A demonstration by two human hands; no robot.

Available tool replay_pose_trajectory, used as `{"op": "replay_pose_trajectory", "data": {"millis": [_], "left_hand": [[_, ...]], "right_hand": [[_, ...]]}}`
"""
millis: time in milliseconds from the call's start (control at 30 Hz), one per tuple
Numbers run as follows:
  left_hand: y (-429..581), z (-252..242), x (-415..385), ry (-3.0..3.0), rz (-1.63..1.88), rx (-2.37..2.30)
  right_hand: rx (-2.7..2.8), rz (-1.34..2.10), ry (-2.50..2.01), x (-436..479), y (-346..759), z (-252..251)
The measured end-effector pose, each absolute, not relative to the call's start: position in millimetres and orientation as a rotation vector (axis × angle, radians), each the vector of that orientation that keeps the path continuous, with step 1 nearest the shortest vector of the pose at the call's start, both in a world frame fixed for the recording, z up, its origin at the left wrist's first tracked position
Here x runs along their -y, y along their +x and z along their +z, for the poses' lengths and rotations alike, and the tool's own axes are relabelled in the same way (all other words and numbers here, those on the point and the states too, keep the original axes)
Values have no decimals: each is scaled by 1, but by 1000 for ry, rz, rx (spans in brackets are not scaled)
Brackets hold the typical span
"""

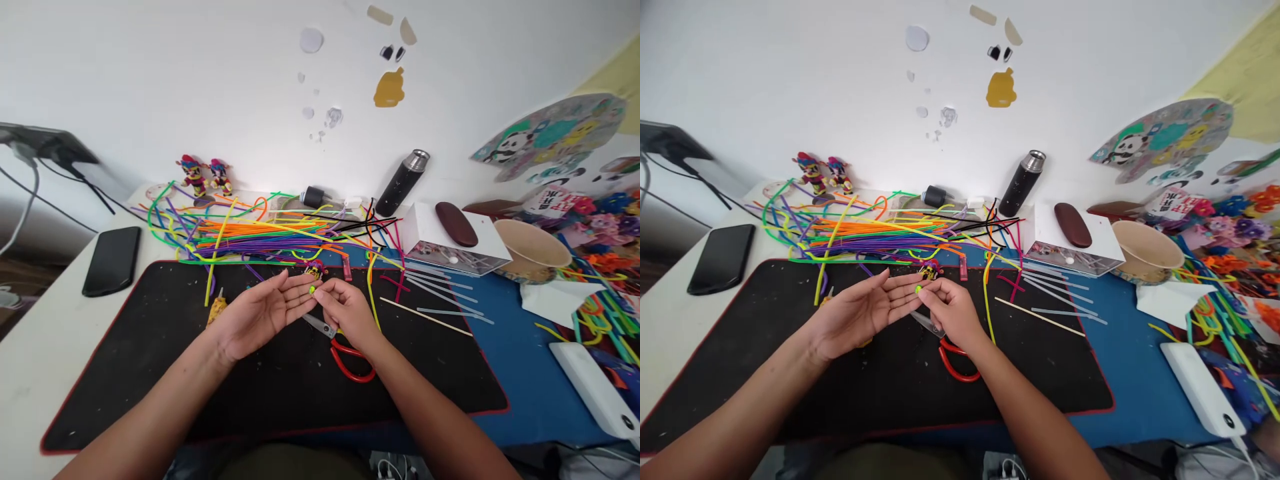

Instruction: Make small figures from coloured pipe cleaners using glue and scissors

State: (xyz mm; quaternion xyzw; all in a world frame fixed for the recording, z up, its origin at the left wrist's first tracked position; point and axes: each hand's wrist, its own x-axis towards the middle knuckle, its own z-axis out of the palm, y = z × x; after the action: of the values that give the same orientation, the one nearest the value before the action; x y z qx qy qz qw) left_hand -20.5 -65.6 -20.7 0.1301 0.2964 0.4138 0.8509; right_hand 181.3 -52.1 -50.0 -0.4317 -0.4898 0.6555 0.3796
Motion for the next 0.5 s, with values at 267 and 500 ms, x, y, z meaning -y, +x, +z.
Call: {"op": "replay_pose_trajectory", "data": {"millis": [267, 500], "left_hand": [[-25, -28, 81, 156, 945, -621], [-24, -36, 86, 174, 932, -569]], "right_hand": [[1199, 1630, -1099, 54, 179, -52], [1206, 1616, -1151, 51, 179, -52]]}}
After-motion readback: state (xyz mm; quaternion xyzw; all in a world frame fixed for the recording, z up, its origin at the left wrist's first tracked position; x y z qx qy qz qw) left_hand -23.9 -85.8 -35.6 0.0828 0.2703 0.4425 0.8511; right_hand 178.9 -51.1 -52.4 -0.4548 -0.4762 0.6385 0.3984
